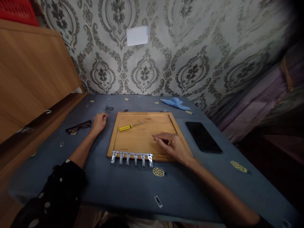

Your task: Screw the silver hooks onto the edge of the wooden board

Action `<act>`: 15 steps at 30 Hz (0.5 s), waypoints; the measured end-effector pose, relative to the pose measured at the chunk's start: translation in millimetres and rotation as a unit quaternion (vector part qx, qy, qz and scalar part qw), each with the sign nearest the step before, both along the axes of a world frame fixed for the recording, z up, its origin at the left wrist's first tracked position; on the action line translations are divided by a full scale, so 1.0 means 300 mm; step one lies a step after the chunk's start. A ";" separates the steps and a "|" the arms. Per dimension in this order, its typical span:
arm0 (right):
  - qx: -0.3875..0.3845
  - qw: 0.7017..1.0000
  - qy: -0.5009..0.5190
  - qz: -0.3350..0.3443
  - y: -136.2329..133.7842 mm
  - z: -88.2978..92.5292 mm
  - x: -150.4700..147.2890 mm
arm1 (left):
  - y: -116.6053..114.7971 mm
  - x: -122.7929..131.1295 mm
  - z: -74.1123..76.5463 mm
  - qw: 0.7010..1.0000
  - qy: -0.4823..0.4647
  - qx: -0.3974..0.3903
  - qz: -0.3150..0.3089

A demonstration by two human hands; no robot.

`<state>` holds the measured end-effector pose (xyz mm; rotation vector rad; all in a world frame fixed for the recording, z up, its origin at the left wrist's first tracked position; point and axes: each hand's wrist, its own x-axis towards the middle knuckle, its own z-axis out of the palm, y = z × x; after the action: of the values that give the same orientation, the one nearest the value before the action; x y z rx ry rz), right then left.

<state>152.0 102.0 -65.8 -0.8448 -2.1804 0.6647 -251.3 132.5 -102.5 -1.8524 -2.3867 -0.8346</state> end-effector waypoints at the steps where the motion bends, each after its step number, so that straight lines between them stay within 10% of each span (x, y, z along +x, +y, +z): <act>1: 0.002 1.000 0.003 0.004 0.002 0.002 -0.014 | 0.003 0.005 0.000 1.000 -0.009 -0.003 -0.001; 15: -0.010 0.998 0.049 0.041 0.012 -0.037 -0.093 | -0.012 0.134 0.069 0.990 -0.098 0.026 -0.101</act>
<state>124.0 105.6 -76.9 -0.7215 -2.1321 0.7544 -211.0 128.9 -81.8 -2.1088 -2.2814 -1.1336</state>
